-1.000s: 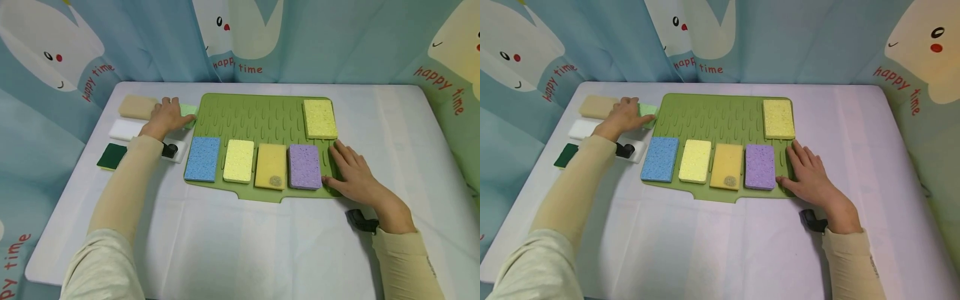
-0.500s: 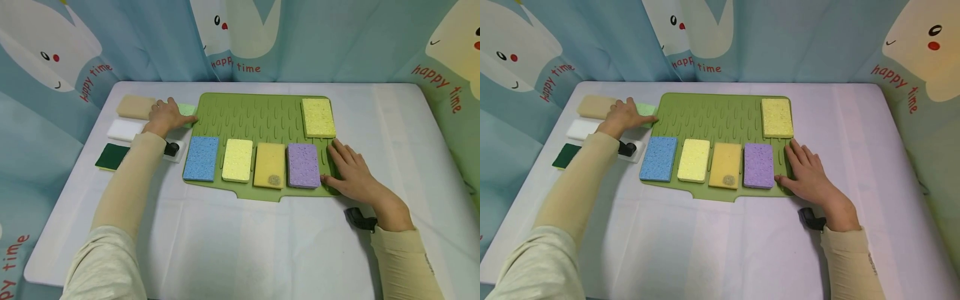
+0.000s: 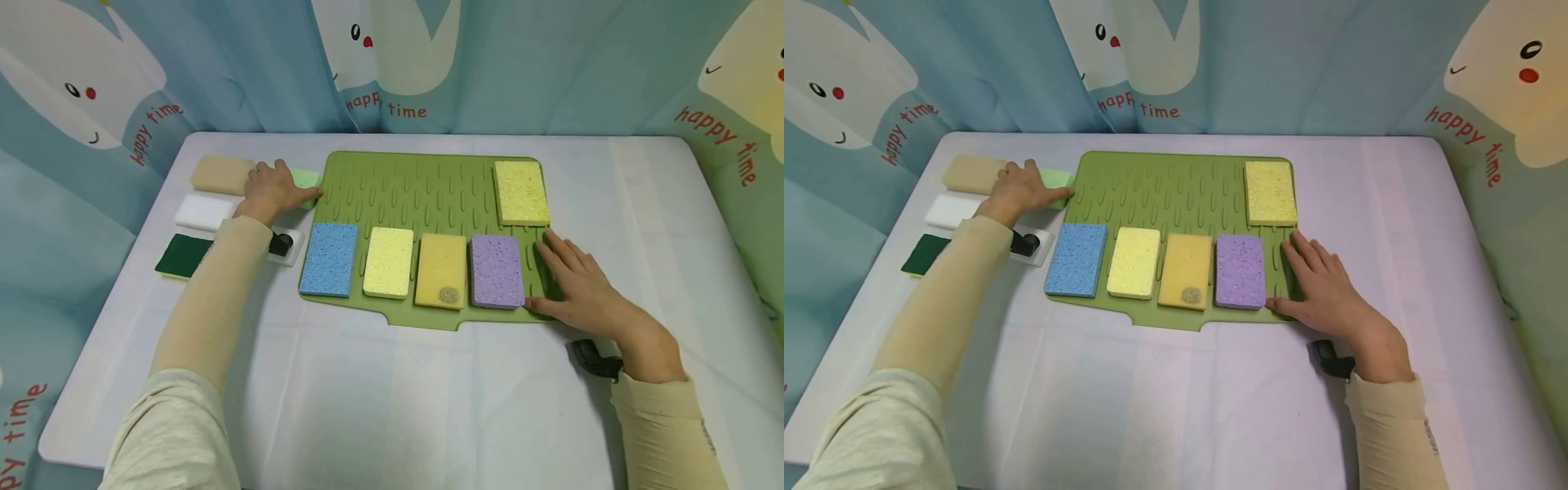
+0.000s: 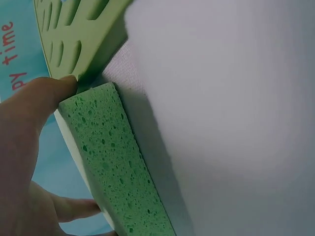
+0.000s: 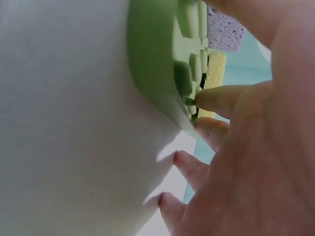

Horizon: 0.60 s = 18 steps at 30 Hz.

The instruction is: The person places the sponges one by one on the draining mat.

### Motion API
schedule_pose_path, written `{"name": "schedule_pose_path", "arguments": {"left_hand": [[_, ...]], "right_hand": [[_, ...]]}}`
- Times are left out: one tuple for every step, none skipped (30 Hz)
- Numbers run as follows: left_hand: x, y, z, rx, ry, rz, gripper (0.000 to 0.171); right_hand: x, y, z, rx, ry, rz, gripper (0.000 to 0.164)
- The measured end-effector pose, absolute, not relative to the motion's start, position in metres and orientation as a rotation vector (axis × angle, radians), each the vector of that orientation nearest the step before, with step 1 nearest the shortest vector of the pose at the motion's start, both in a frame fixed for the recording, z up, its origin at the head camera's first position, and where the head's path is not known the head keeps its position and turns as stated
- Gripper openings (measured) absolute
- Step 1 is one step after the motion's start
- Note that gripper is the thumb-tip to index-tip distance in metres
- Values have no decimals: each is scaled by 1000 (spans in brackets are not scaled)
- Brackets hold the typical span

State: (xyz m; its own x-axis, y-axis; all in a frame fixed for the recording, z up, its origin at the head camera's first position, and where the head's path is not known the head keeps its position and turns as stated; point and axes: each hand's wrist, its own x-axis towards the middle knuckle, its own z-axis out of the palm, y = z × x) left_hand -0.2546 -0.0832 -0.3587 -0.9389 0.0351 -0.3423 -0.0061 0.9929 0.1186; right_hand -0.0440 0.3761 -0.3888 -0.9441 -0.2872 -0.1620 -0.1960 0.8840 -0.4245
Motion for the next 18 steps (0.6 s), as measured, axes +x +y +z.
{"name": "schedule_pose_path", "arguments": {"left_hand": [[-254, -83, -358, 19, 2785, 167, 99], [-254, -84, -357, 18, 2785, 166, 99], [-254, -84, -357, 16, 2785, 164, 99], [-254, -84, -356, 16, 2784, 162, 99], [-254, -84, -356, 17, 2784, 163, 99], [-254, -85, -356, 19, 2784, 165, 99], [-254, -85, -355, 22, 2783, 165, 100], [-254, -85, -355, 25, 2784, 167, 100], [-254, -86, -355, 28, 2784, 172, 101], [-255, -86, -355, 32, 2785, 177, 102], [-255, -86, -355, 36, 2787, 183, 102], [-255, -86, -354, 38, 2789, 190, 102], [-255, -87, -353, 40, 2792, 198, 102], [-255, -87, -352, 42, 2795, 205, 102], [-255, -86, -351, 45, 2798, 213, 103], [-255, -86, -350, 50, 2800, 217, 103], [-255, -86, -349, 54, 2801, 221, 103], [-256, -85, -348, 60, 2802, 224, 103]], "right_hand": [[-44, 376, -388, -375, 2835, -606, 102], [-43, 376, -388, -382, 2836, -610, 104], [-43, 377, -388, -387, 2839, -612, 106], [-42, 377, -387, -392, 2841, -614, 107], [-42, 377, -387, -394, 2841, -611, 108], [-42, 377, -386, -390, 2840, -607, 110], [-42, 377, -386, -389, 2841, -599, 111], [-42, 377, -386, -387, 2842, -591, 112], [-42, 377, -386, -385, 2841, -581, 113], [-42, 377, -385, -382, 2839, -574, 114], [-42, 377, -385, -380, 2838, -566, 115], [-42, 377, -385, -379, 2836, -561, 116], [-42, 377, -385, -379, 2834, -558, 116], [-42, 377, -385, -378, 2830, -558, 116], [-42, 377, -385, -377, 2828, -557, 116], [-42, 377, -385, -376, 2827, -557, 116], [-42, 378, -385, -373, 2827, -557, 116], [-43, 378, -385, -369, 2826, -558, 117]]}}
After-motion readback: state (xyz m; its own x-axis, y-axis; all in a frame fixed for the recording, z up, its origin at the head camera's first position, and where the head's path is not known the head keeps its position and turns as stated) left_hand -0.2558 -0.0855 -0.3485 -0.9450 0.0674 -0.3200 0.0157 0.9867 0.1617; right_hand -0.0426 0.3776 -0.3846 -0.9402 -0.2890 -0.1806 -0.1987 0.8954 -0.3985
